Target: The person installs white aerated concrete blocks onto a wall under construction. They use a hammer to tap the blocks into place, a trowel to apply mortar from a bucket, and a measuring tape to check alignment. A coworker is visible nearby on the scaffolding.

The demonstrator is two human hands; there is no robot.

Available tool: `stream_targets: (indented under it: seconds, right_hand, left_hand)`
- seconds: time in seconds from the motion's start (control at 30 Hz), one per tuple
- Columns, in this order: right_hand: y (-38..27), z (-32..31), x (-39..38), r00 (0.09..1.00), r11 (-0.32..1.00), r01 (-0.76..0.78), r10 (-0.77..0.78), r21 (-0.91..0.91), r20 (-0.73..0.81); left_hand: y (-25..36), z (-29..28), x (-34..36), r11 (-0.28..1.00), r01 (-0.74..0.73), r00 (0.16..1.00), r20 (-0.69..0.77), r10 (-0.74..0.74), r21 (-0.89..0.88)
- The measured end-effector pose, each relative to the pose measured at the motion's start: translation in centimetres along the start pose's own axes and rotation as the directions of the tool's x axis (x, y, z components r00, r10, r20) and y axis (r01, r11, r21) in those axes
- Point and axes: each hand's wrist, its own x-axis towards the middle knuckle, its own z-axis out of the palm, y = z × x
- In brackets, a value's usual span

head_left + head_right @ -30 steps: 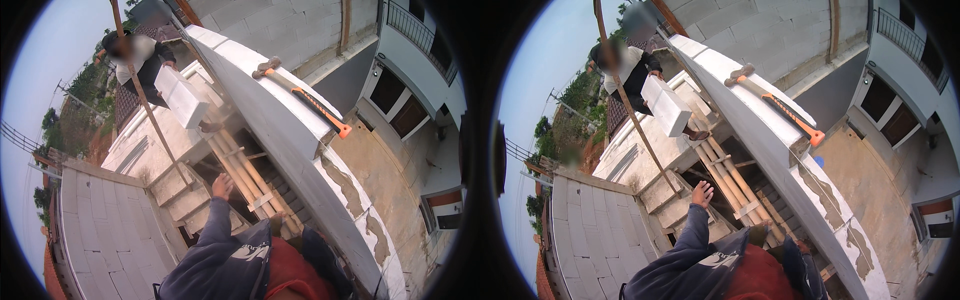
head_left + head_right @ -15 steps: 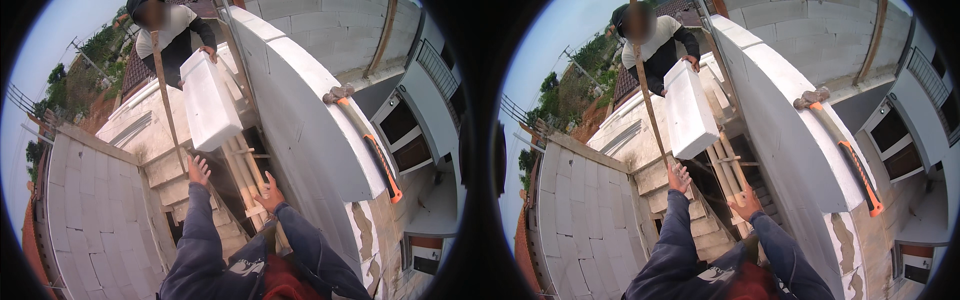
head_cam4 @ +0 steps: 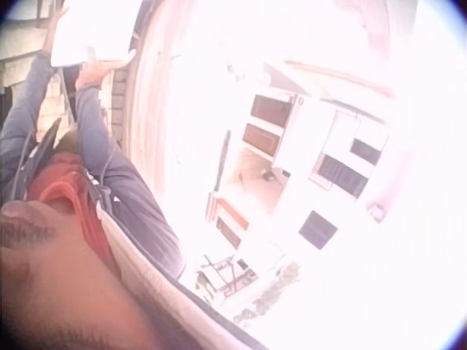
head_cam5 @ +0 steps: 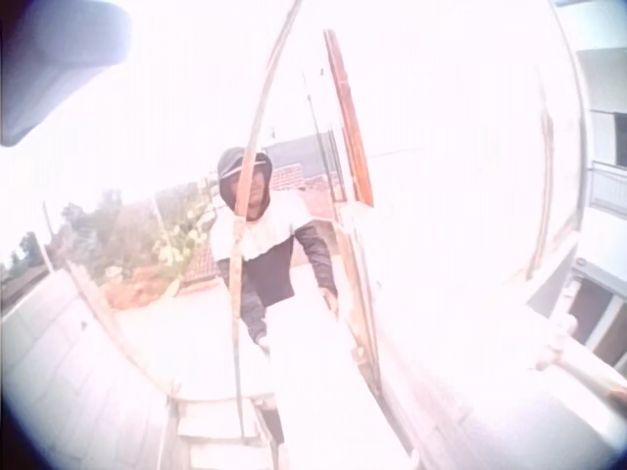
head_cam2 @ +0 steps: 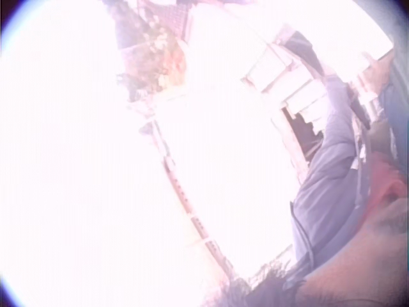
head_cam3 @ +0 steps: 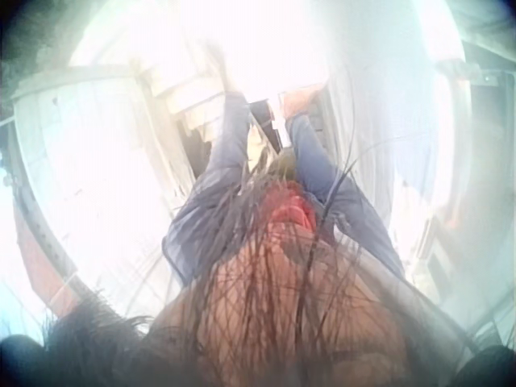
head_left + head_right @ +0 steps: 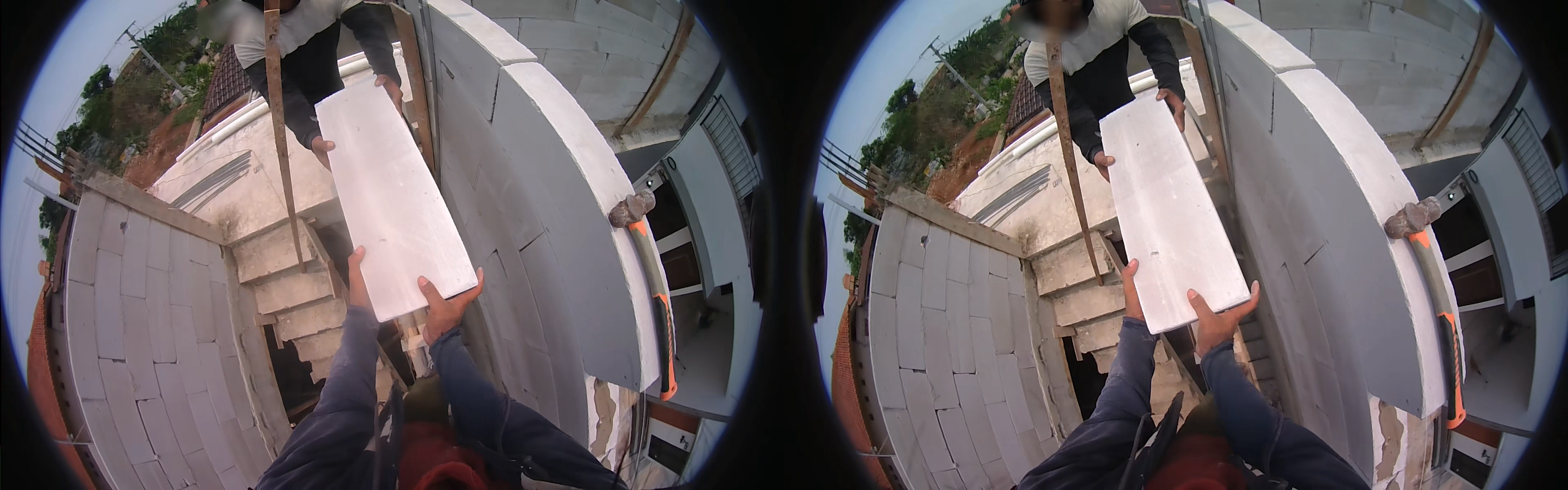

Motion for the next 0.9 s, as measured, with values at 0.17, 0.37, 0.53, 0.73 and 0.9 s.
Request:
stream_targets:
  seconds: [0.17,0.37,0.53,0.73,0.9]
  right_hand:
    - [-6.5,-5.4,-1.2,0.988,0.969,0.003,0.035,-0.248,0.148]
    - [-12.0,-11.5,-4.9,0.947,0.664,0.301,-0.128,-0.684,0.293]
    - [-15.5,-15.5,-8.6,0.886,0.271,0.462,-0.196,-0.845,0.421]
    - [-19.9,-22.6,-15.0,0.912,0.334,0.407,-0.098,-0.85,0.398]
    - [-21.2,-27.2,-21.6,0.93,0.367,0.359,-0.059,-0.858,0.364]
  left_hand:
    - [-4.2,1.0,-1.3,0.996,-0.066,0.998,0.01,0.067,-0.065]
    - [-8.0,-5.5,14.1,0.896,0.186,0.972,0.211,-0.107,-0.403]
    - [-20.3,-4.8,13.2,0.863,0.046,0.893,0.407,0.19,-0.503]
    - [-18.3,-0.4,-1.6,0.882,0.229,0.879,0.478,-0.006,-0.411]
    - [-17.2,-2.6,-9.6,0.93,0.177,0.908,0.417,-0.029,-0.321]
